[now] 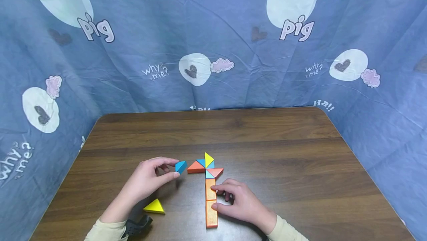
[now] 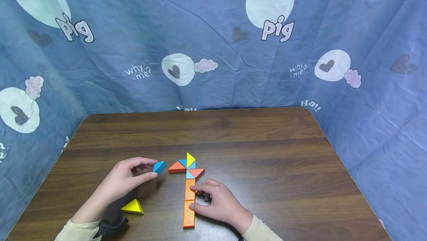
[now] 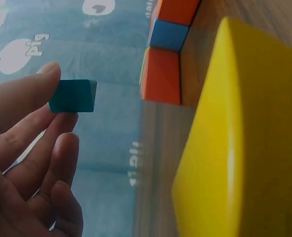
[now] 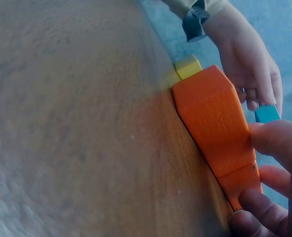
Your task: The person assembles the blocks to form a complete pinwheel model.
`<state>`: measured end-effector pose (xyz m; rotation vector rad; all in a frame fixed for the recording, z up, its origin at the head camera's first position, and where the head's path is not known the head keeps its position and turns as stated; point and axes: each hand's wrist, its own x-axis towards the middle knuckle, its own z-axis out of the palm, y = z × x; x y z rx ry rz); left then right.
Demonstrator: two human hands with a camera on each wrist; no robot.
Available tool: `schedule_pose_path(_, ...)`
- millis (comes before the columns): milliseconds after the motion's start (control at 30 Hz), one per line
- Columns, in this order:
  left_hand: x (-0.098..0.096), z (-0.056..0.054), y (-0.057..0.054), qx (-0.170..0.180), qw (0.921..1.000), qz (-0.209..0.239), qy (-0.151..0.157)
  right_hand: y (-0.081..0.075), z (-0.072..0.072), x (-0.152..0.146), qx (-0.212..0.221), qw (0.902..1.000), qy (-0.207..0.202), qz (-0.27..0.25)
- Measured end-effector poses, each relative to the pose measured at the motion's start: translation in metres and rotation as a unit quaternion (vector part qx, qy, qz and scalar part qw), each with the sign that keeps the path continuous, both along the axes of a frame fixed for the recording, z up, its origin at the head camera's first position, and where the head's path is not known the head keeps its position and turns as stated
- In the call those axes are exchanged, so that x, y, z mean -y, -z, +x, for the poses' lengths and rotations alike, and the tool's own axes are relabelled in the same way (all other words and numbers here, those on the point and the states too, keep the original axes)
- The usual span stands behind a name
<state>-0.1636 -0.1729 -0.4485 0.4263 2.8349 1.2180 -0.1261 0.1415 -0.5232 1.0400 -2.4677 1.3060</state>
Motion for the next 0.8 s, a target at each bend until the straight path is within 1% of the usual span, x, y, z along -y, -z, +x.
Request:
schedule_pose_path(400,-0.022,0.000,0.001,0.007,0.9997,-0.019,0.011,0.001,0.000,0.000,0.002,1.0000,-0.002,-0.005)
schedule_pose_path(533,-0.028,0.000,0.004,0.009,0.9993,-0.033,0.015,-0.001,0.000,0.000,0.000,1.0000,-0.004,-0.006)
schedule_pose_path(700,-0.035,-0.001,0.007,0.003,0.9985,-0.053,0.017,0.000,0.000,0.000,0.008,1.0000,-0.003,0.000)
schedule_pose_path(800,-0.040,-0.002,0.009,0.003,0.9983,-0.057,0.015,0.000,0.000,-0.001,0.011,0.9999,-0.001,0.002)
